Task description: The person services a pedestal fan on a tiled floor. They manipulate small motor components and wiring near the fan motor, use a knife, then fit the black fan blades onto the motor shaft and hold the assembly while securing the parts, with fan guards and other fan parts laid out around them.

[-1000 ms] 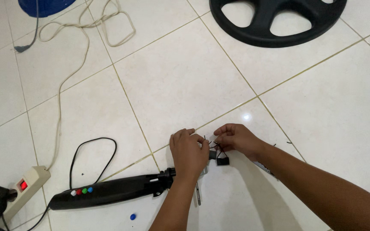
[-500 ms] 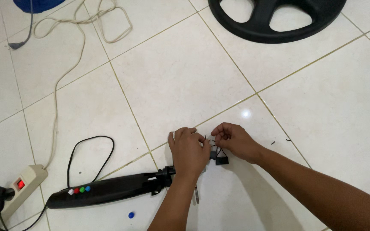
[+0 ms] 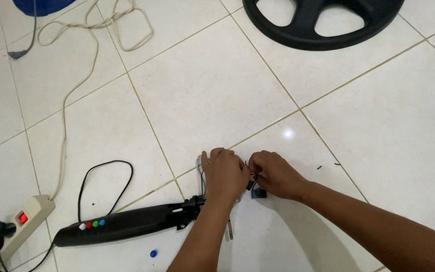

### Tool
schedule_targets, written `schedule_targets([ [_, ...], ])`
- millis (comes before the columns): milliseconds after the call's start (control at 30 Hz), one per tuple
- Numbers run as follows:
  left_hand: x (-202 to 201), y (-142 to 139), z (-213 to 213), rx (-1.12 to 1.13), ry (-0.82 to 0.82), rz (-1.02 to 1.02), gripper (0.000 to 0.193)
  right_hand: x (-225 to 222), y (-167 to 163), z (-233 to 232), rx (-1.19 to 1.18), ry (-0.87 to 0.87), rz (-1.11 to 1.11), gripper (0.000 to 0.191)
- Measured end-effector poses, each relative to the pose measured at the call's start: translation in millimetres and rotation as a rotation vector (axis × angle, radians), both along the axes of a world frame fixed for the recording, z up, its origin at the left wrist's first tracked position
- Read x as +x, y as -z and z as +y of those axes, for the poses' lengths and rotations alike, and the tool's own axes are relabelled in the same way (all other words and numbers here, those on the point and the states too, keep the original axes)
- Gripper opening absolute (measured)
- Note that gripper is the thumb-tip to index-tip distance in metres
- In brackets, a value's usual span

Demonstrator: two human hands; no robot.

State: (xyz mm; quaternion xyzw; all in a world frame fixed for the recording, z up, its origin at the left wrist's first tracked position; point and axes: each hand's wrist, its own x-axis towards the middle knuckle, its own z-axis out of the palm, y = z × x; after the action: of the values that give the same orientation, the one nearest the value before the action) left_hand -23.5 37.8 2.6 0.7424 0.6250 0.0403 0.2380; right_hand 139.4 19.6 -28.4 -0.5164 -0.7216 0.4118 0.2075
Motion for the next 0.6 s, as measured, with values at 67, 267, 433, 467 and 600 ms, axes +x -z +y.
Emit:
schedule_targets([
  [67, 0.6, -4.1, 2.0, -0.060, 0.029, 0.060, 0.016, -0.6, 4.9, 0.6, 0.030, -0.012, -0.045, 0.021],
  [267, 3.6, -7.6, 12.1, -0.203, 0.073, 0.178, 0.018, 5.1, 24.5, -8.3, 0.395, -0.113, -0.146, 0.019],
  [433, 5.0, 2.7, 5.1, -0.086, 0.031, 0.142, 0.018, 8.4, 35.4, -17.3, 0.662, -0.176, -0.136, 0.022],
  [467, 4.0, 4.6, 2.6, -0.066, 0.013, 0.125, 0.019, 8.3, 35.6, -18.4, 0.629, -0.175, -0.121, 0.021],
  [600, 1.4, 7.7, -1.3, -0.036, -0.003, 0.121, 0.023, 9.5, 28.6, -24.3, 0.347, -0.092, -0.081, 0.016],
])
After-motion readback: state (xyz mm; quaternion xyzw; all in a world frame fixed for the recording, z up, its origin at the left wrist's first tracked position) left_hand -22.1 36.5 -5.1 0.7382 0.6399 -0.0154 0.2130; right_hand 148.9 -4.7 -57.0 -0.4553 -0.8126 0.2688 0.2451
